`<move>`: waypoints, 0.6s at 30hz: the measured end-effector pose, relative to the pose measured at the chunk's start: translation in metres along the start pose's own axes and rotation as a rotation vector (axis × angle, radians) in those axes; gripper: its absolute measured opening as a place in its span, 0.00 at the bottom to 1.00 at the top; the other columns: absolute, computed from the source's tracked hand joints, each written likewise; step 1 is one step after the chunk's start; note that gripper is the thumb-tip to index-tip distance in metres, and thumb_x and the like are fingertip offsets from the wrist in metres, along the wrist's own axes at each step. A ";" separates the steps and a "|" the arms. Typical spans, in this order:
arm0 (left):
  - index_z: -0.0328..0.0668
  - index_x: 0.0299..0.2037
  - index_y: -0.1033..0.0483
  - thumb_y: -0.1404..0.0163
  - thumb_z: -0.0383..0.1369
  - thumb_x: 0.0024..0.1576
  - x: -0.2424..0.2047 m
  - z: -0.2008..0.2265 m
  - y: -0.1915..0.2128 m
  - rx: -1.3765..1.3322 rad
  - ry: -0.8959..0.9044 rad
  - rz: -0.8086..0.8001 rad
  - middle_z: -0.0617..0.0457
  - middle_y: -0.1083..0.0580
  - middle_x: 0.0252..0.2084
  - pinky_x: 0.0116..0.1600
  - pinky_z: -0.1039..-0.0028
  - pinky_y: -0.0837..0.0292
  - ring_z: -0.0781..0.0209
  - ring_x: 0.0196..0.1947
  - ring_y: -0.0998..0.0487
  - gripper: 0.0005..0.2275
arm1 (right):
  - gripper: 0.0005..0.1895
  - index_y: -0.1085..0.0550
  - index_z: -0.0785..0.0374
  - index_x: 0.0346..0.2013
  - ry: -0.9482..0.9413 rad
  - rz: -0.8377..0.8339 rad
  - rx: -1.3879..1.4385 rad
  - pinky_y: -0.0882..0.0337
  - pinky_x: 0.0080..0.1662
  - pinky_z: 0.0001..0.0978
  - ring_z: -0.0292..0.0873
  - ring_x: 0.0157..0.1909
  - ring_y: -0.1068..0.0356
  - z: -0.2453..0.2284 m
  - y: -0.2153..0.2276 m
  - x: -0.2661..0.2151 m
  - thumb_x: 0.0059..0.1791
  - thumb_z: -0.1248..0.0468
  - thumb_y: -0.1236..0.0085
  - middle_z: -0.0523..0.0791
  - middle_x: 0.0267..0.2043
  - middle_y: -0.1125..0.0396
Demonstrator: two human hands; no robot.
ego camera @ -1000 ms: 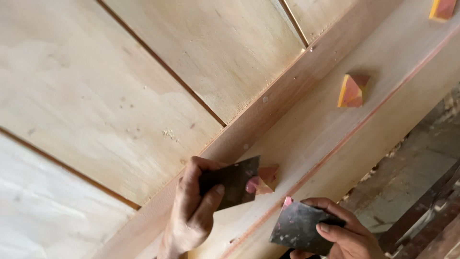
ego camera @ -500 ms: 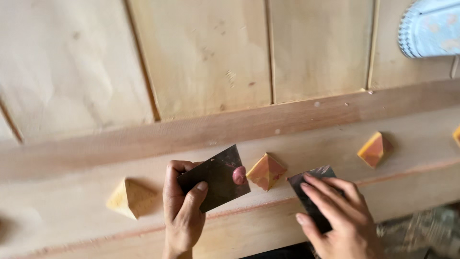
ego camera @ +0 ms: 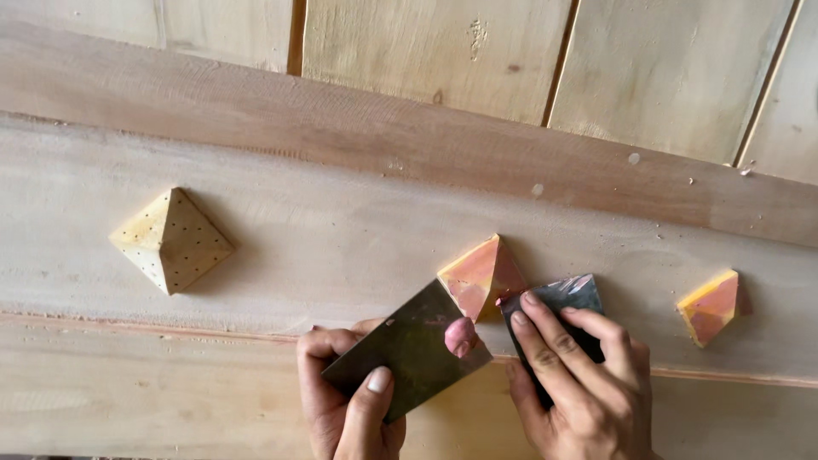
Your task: The person uses a putty knife to apply pink wood filler to small triangular wooden blocks attached to a larger wooden panel. They repeatedly scoop filler from a can and spread it onto the blocks, smoothing the surface.
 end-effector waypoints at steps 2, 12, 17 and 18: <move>0.34 0.48 0.42 0.55 0.17 0.57 -0.009 -0.006 0.008 -0.004 0.023 0.009 0.26 0.28 0.54 0.60 0.59 0.30 0.50 0.52 0.27 0.12 | 0.25 0.21 0.62 0.50 0.026 0.025 -0.013 0.36 0.54 0.43 0.52 0.52 0.31 -0.001 0.002 -0.001 0.38 0.65 0.31 0.44 0.57 0.27; 0.33 0.45 0.39 0.49 0.20 0.53 -0.041 -0.026 0.053 0.071 -0.041 0.060 0.29 0.26 0.45 0.53 0.60 0.27 0.50 0.45 0.24 0.14 | 0.20 0.20 0.64 0.48 0.086 0.077 -0.019 0.40 0.56 0.43 0.51 0.55 0.33 0.004 0.010 -0.010 0.41 0.65 0.34 0.44 0.56 0.27; 0.34 0.43 0.39 0.49 0.21 0.51 -0.036 -0.021 0.046 0.116 -0.017 0.007 0.28 0.24 0.46 0.55 0.60 0.27 0.50 0.46 0.23 0.13 | 0.19 0.20 0.66 0.49 0.141 0.098 -0.011 0.41 0.58 0.43 0.53 0.55 0.33 0.005 0.004 -0.006 0.44 0.64 0.34 0.46 0.57 0.27; 0.34 0.43 0.39 0.49 0.21 0.51 -0.036 -0.021 0.044 0.116 -0.006 -0.002 0.28 0.23 0.46 0.56 0.59 0.26 0.49 0.47 0.23 0.13 | 0.19 0.20 0.66 0.48 0.140 0.089 -0.030 0.41 0.58 0.43 0.53 0.55 0.33 0.004 0.004 -0.006 0.43 0.64 0.34 0.46 0.57 0.27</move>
Point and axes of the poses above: each hand's wrist, its own x-axis towards the middle knuckle, its own y-axis out of the back of the hand, z = x × y, the point moved 10 cm from there along x, towards the middle knuckle
